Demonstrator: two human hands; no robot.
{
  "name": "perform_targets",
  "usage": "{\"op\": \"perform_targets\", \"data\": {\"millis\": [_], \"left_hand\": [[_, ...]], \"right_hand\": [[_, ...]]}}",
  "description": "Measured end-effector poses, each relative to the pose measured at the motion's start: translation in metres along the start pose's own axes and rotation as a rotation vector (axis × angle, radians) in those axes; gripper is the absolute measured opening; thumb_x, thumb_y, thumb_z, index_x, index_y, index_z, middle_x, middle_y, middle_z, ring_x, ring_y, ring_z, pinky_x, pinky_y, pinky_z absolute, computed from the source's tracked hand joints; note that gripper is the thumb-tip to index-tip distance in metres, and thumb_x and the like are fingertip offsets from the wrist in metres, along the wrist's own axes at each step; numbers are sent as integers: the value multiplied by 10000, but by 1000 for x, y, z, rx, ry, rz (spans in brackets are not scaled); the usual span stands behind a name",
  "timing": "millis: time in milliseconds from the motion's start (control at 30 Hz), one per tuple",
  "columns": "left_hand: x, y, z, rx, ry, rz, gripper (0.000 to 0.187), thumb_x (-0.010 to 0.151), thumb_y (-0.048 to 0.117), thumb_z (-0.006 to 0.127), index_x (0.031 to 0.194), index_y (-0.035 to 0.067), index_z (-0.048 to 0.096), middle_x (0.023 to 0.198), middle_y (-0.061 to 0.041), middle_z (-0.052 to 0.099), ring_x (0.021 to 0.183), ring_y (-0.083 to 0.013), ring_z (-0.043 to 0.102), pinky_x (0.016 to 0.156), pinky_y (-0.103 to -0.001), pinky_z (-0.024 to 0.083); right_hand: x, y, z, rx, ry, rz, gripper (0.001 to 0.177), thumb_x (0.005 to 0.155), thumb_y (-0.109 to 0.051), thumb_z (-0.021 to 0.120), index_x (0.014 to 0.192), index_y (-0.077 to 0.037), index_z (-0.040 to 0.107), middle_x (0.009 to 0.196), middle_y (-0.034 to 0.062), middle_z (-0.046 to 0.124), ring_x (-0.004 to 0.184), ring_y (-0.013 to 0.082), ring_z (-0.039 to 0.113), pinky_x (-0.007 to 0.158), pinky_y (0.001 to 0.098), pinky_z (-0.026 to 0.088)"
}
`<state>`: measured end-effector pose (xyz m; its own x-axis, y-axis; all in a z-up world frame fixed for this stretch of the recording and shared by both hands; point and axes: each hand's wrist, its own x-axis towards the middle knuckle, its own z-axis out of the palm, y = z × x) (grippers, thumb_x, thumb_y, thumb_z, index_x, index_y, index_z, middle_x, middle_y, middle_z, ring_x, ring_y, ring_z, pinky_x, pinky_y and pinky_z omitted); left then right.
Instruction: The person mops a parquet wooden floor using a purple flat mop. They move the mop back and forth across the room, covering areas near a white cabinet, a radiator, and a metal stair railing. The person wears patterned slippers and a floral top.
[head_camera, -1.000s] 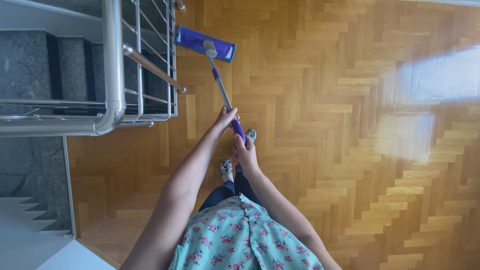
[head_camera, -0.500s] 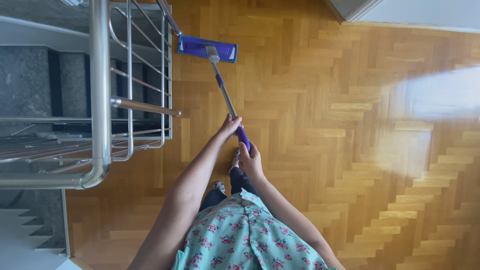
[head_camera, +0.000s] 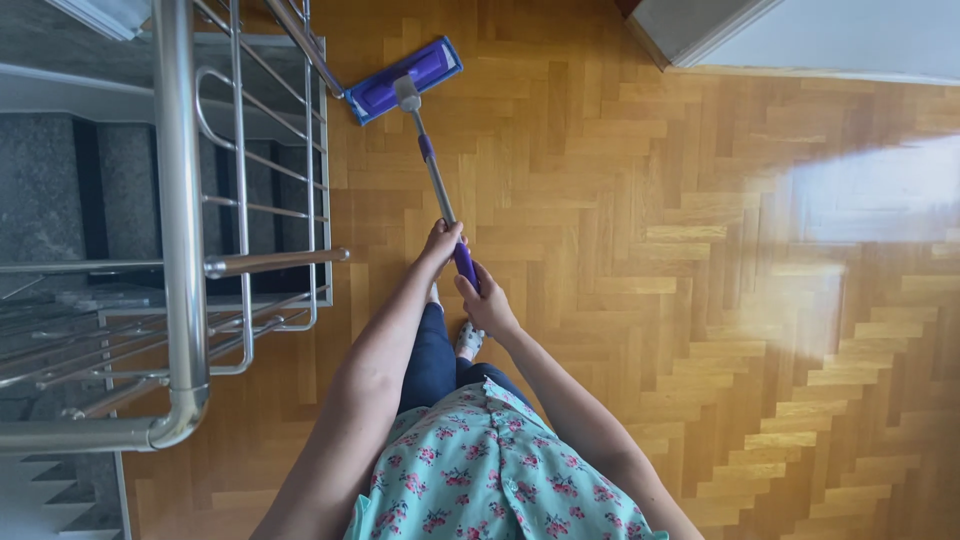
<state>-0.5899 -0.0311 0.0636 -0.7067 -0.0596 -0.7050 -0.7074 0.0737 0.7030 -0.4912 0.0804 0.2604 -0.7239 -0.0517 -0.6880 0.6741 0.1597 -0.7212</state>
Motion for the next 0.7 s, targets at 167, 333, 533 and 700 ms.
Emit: {"op": "perform_targets", "data": {"millis": [167,333,533,700], "left_hand": [[41,30,-25,33,2,15,424,905,400,625,1112,30,599,877,-153,729,754,-274,746,579,-452,646],[109,58,-42,32,19,16,487,926,428,597,1172,7,590,949,-179,729,861,-294,750,657,-469,654],[157,129,-78,63,20,23,469,925,433,557,1129,12,587,910,-169,736,842,-316,746,653,-498,647],[219,156,-116,156,17,44,450,928,424,540,1112,15,583,898,-174,742,816,-339,748,598,-497,642]], "right_hand": [[44,-27,19,-8,32,2,593,960,-419,672,1443,-107,526,592,107,599,438,186,605,332,303,489],[90,-93,26,-130,30,48,621,940,-428,665,1457,-113,528,613,130,609,475,226,616,370,344,483],[158,-147,45,-143,36,39,578,939,-453,664,1426,-160,561,591,117,598,445,208,600,354,318,494],[206,-183,78,-91,60,25,573,958,-437,626,1439,-138,545,630,121,620,476,203,625,363,327,510]]}}
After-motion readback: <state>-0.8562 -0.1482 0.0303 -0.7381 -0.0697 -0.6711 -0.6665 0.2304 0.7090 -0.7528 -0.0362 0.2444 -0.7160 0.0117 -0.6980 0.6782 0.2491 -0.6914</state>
